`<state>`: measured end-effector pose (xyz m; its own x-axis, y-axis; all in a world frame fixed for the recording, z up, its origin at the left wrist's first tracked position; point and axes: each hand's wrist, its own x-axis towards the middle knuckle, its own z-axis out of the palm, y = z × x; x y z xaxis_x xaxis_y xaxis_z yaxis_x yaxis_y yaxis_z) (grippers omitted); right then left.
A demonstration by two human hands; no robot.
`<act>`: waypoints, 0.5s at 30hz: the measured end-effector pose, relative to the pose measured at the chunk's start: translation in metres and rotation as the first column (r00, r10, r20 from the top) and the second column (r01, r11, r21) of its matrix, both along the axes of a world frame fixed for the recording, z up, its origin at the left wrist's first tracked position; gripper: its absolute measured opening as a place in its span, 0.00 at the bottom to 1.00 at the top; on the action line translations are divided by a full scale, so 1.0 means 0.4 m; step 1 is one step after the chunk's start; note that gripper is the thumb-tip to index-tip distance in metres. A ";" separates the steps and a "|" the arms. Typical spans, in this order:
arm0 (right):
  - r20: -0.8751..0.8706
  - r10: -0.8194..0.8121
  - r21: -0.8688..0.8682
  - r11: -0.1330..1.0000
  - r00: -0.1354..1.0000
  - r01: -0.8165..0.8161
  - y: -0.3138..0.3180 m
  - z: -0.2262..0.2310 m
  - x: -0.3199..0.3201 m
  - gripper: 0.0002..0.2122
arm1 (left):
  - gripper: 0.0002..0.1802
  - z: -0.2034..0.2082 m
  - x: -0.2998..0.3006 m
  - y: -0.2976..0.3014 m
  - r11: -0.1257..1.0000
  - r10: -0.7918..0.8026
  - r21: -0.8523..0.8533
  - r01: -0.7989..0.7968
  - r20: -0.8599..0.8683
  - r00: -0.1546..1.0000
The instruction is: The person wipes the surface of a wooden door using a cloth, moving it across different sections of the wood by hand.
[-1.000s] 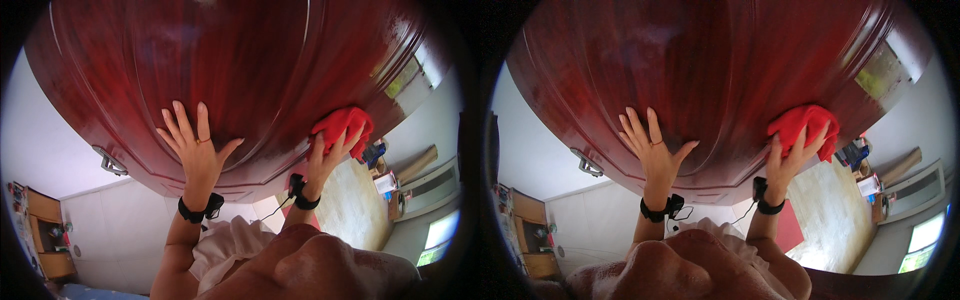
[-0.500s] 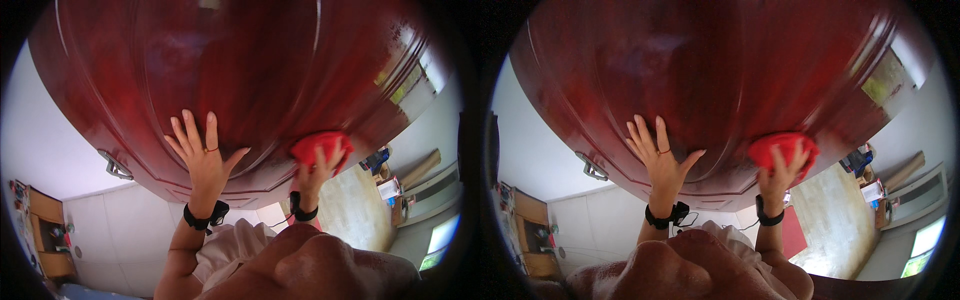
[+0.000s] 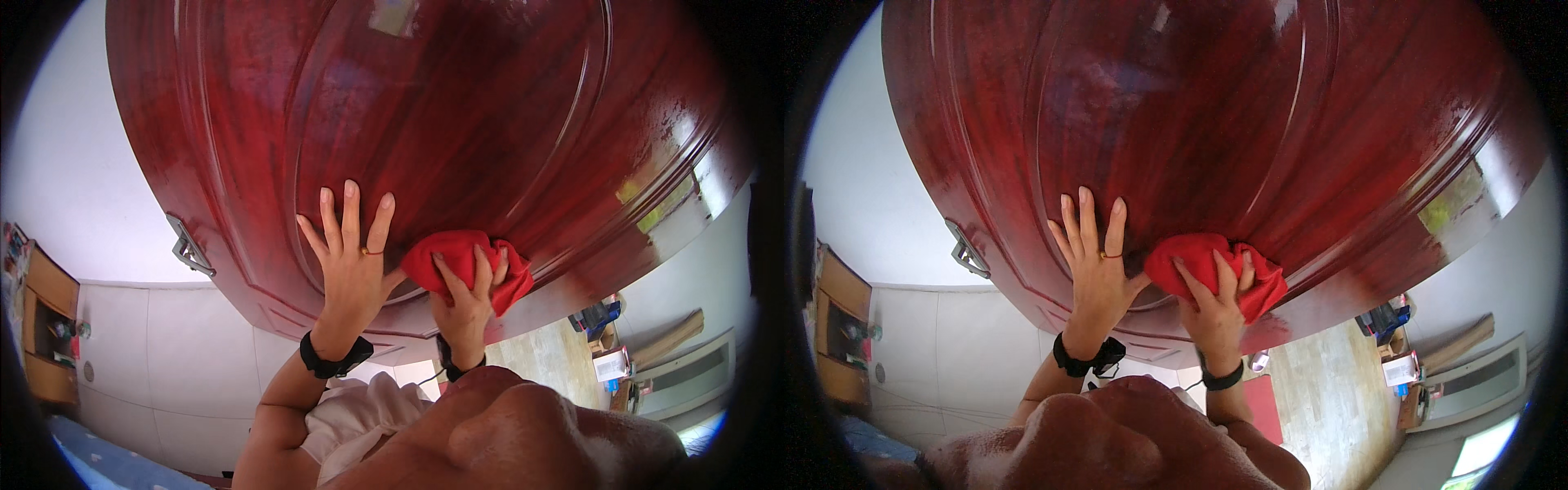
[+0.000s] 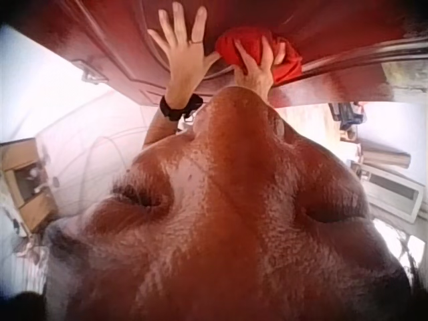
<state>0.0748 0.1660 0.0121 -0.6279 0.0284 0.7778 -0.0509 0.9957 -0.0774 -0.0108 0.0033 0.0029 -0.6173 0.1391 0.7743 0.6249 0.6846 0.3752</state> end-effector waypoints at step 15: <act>-0.553 -0.231 -0.209 0.968 0.800 0.135 0.152 0.078 0.001 0.25 | 0.61 0.017 0.001 0.025 0.994 -0.006 0.107 0.014 -0.076 0.997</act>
<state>0.0754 0.2269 0.0432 -0.0444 0.2449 0.9685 0.0483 0.9689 -0.2428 -0.0102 0.0132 0.0096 -0.5559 0.0582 0.8292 0.6606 0.6364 0.3982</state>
